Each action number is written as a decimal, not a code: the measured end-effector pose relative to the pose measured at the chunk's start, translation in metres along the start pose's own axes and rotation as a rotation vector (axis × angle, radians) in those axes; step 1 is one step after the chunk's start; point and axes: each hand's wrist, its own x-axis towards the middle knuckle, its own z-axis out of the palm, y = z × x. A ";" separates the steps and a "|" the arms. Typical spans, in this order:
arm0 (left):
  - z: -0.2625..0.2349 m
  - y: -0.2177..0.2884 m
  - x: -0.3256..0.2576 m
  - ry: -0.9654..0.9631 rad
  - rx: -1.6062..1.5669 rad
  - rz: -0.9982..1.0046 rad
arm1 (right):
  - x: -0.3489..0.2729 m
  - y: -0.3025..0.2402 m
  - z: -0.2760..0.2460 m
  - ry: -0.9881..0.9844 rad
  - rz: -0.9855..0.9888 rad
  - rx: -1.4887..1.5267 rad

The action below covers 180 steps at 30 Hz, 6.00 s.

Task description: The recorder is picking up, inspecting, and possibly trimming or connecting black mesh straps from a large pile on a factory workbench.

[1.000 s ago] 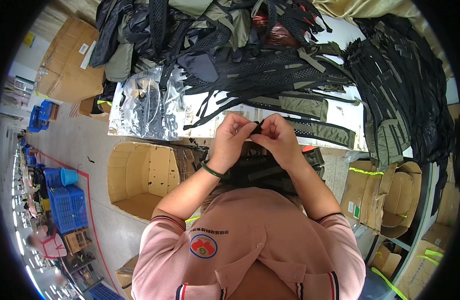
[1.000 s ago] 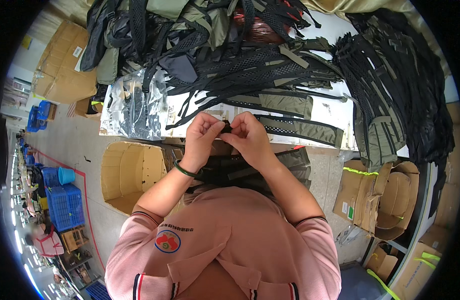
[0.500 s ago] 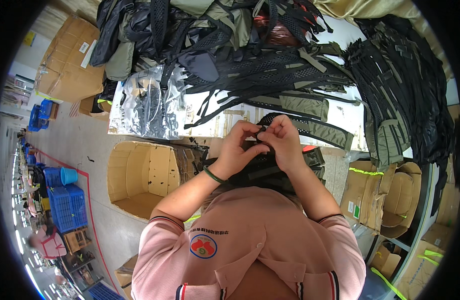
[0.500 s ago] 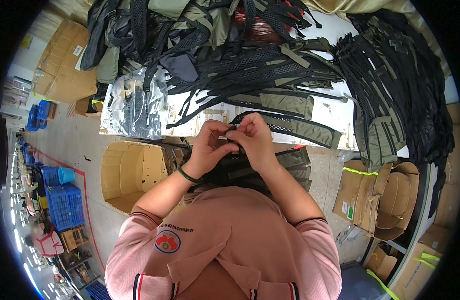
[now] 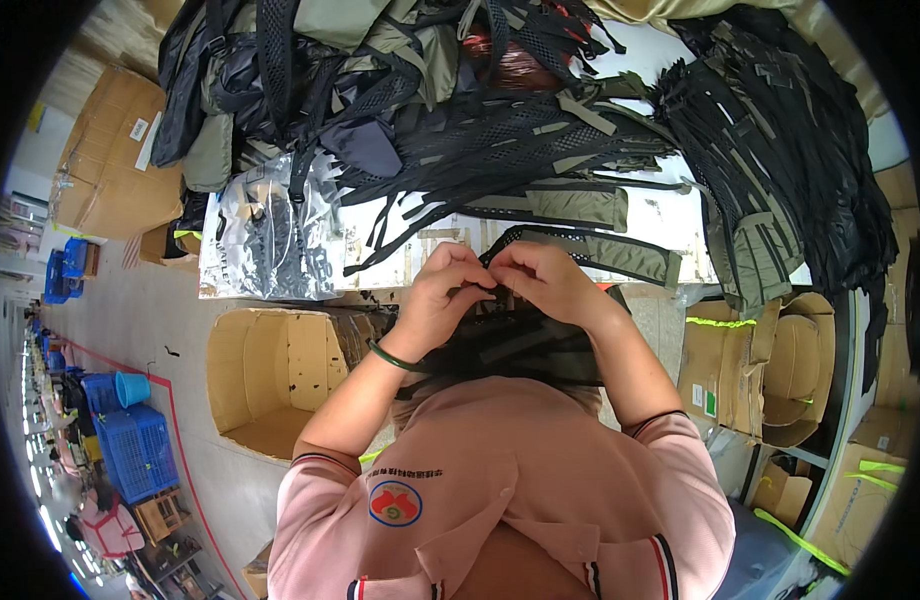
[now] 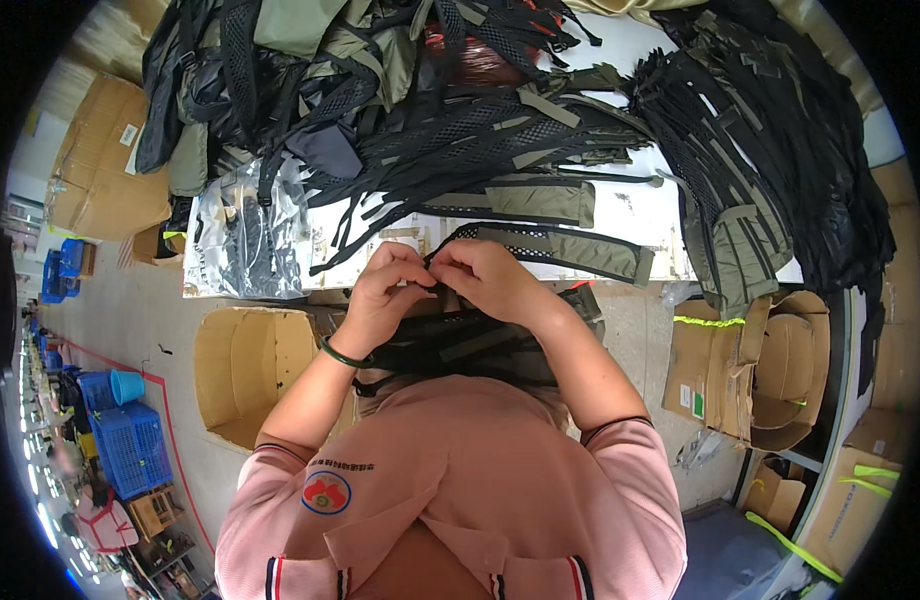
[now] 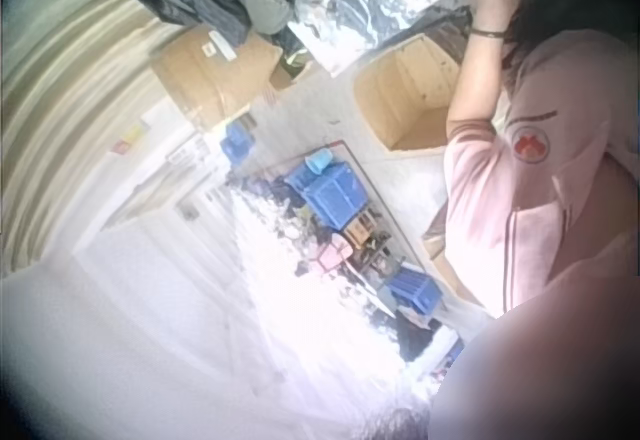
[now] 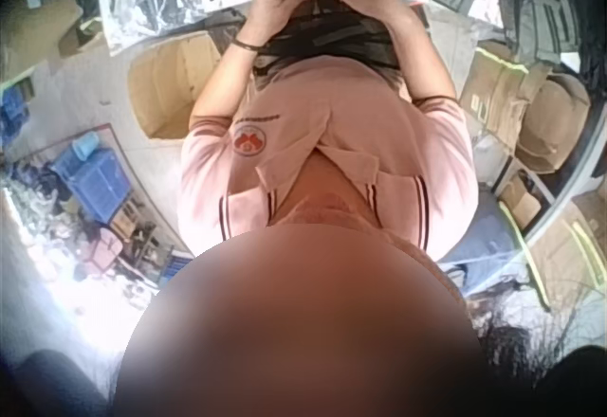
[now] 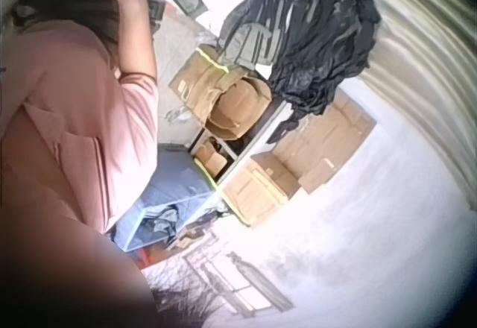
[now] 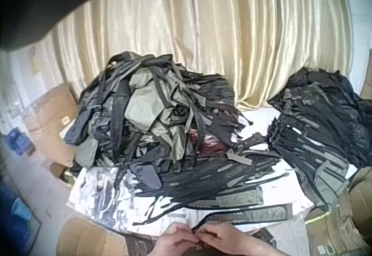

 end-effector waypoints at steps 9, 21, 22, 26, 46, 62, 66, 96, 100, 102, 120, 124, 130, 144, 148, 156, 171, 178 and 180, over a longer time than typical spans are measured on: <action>0.008 -0.007 -0.006 -0.058 -0.034 -0.033 | -0.008 0.000 0.001 -0.052 -0.024 -0.190; 0.008 -0.007 -0.006 -0.087 0.090 0.100 | -0.014 0.004 0.006 -0.024 -0.184 -0.477; 0.008 -0.007 -0.006 -0.086 0.091 0.098 | -0.015 0.004 0.007 -0.060 -0.140 -0.532; 0.012 -0.011 -0.010 -0.166 -0.090 -0.059 | -0.012 0.006 0.005 0.031 -0.239 -0.726; -0.049 -0.039 -0.076 -0.022 -0.023 -0.557 | 0.053 0.108 -0.034 0.408 -0.234 -1.216; -0.025 -0.124 -0.006 0.427 -1.127 -0.652 | -0.065 0.104 -0.093 0.363 -0.375 -1.206; -0.028 -0.108 -0.020 0.503 -1.152 -0.625 | -0.069 0.101 -0.094 0.401 -0.188 -1.199; -0.125 -0.114 -0.026 0.535 0.452 -0.262 | 0.082 0.095 0.084 0.129 -0.334 -0.188; -0.179 -0.110 -0.033 0.265 1.127 -0.482 | 0.084 0.096 0.084 0.121 -0.303 -0.251; -0.184 -0.105 -0.033 0.204 1.216 -0.576 | 0.084 0.097 0.085 0.133 -0.326 -0.255; -0.193 -0.120 -0.029 0.522 0.700 -0.321 | 0.090 0.096 0.075 0.132 -0.126 -0.024; -0.138 -0.090 -0.022 0.458 -0.043 -0.184 | 0.080 0.057 0.071 0.035 0.040 0.365; -0.057 -0.047 -0.014 0.275 -0.211 -0.192 | 0.062 0.030 0.061 -0.108 0.106 0.553; -0.014 -0.052 -0.022 0.285 -0.460 -0.049 | 0.043 0.033 0.054 -0.013 0.131 0.787; -0.013 -0.044 -0.022 0.343 -0.201 0.037 | 0.038 0.026 0.060 0.081 0.045 0.590; -0.011 -0.039 -0.021 0.334 -0.471 -0.050 | 0.034 0.021 0.055 0.103 -0.010 0.368; -0.016 -0.022 -0.018 0.377 0.227 0.263 | 0.023 0.017 0.044 0.017 -0.011 0.564; -0.014 -0.022 -0.017 0.413 0.333 0.274 | 0.021 0.012 0.051 0.114 0.011 0.550; -0.015 -0.021 -0.017 0.423 0.370 0.285 | 0.022 0.013 0.052 0.118 0.030 0.636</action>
